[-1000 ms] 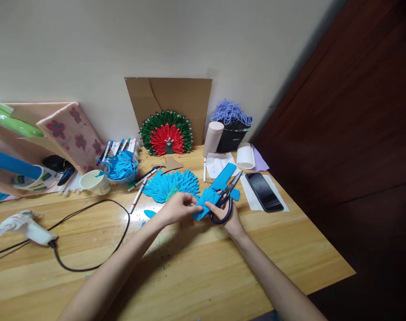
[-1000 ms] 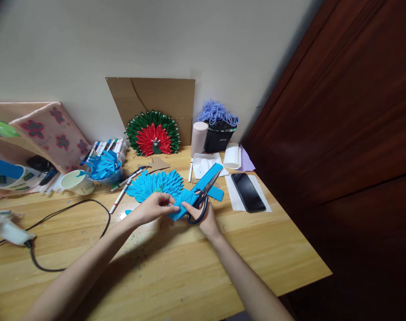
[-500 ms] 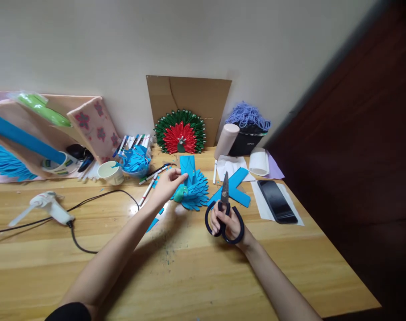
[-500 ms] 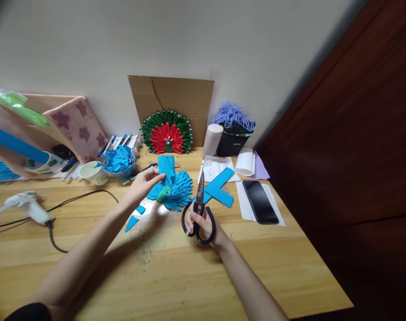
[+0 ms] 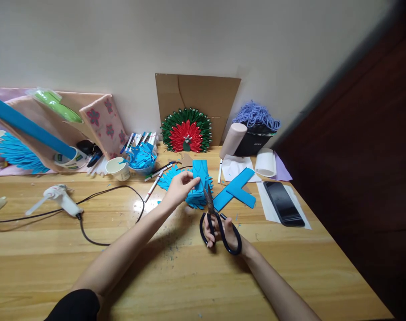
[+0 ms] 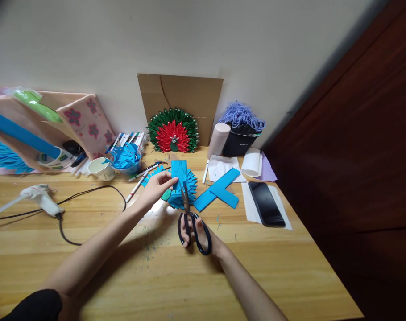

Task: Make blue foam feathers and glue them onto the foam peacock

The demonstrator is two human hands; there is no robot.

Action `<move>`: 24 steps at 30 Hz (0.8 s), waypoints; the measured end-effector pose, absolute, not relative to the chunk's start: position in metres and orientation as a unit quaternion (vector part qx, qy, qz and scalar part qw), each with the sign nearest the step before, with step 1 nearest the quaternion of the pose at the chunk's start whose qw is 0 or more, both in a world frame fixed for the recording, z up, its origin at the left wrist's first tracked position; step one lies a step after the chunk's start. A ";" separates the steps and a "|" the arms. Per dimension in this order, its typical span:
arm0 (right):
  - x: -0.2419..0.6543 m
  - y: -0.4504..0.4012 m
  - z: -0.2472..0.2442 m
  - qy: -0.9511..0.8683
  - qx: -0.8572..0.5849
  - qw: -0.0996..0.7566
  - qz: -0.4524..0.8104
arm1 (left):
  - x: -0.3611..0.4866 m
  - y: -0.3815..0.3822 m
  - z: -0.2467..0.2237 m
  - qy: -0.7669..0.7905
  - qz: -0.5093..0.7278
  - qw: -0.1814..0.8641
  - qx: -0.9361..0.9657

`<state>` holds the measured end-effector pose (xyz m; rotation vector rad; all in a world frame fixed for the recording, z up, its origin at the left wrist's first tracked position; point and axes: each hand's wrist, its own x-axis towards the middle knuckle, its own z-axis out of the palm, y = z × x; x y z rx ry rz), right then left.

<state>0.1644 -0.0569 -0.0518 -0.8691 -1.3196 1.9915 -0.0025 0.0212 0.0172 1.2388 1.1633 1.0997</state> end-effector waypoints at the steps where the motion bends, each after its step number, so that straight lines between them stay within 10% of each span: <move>1: 0.164 -0.057 -0.052 -0.495 -0.332 0.294 0.747 | -0.001 0.021 0.016 0.488 0.457 0.535 0.517; 24: 0.158 -0.059 -0.059 -0.492 -0.377 0.359 0.698 | 0.004 0.021 0.001 0.492 0.452 0.520 0.532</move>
